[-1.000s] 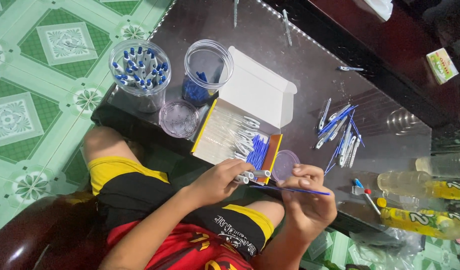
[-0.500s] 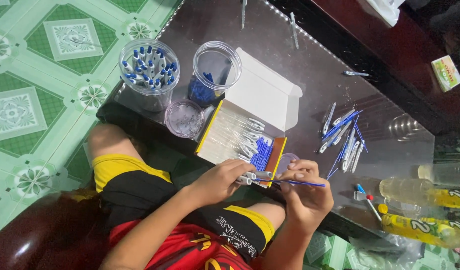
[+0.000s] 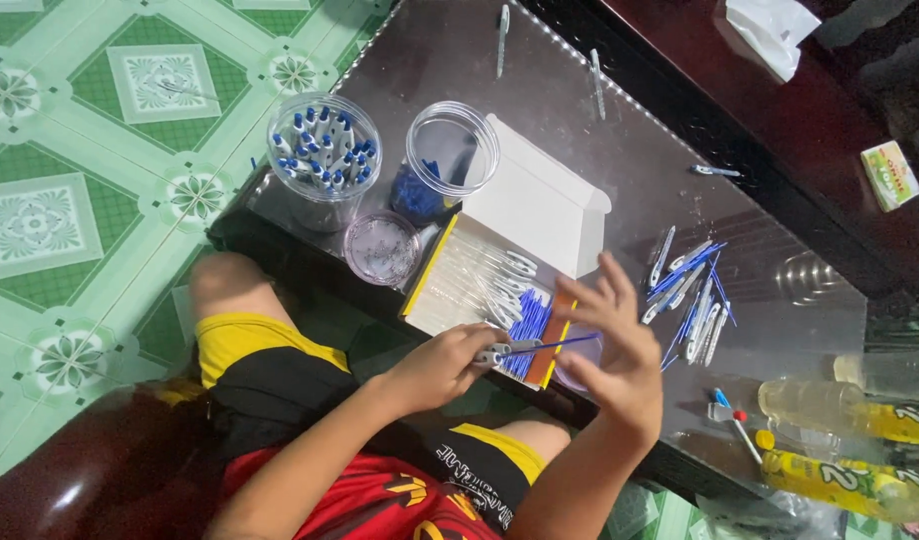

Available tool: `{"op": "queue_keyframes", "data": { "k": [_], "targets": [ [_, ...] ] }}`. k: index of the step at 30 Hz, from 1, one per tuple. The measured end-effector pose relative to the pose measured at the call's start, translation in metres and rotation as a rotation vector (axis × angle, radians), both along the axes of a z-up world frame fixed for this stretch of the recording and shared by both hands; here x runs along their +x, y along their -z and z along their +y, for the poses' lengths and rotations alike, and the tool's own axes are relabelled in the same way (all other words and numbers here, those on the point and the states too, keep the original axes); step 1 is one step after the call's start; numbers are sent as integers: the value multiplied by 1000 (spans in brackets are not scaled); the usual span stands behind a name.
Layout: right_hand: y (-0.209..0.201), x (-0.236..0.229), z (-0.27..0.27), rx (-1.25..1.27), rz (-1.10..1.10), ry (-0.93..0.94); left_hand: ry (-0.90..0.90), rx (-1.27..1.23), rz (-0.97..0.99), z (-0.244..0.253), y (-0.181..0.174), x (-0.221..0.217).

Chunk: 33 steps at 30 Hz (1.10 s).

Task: Assembling ballpoint pens by inserting ink refills into barrels and attaching caps or clicking mechanisms.

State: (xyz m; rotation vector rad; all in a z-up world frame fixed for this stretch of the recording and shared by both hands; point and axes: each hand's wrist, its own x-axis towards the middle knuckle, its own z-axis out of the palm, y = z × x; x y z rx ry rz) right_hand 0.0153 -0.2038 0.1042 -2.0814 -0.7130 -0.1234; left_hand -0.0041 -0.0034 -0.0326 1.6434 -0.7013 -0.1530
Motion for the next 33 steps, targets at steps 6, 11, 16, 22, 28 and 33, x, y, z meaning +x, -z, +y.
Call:
{"op": "queue_keyframes", "data": {
  "k": [6, 11, 16, 22, 28, 33],
  "targets": [
    [-18, 35, 48, 88, -80, -269, -98, 48, 81, 22, -5, 5],
    [-5, 53, 60, 1, -101, -186, -212, 168, 172, 46, -17, -2],
    [0, 53, 55, -85, -227, -127, -195, 198, 111, 51, -9, 2],
    [6, 42, 78, 35, -282, -170, -199, 193, 68, 49, 0, 2],
    [31, 39, 62, 172, -410, -154, -219, 157, -110, 47, 10, 4],
    [34, 41, 53, 309, -464, -119, -276, 181, -247, 45, 18, 9]
  ]
}}
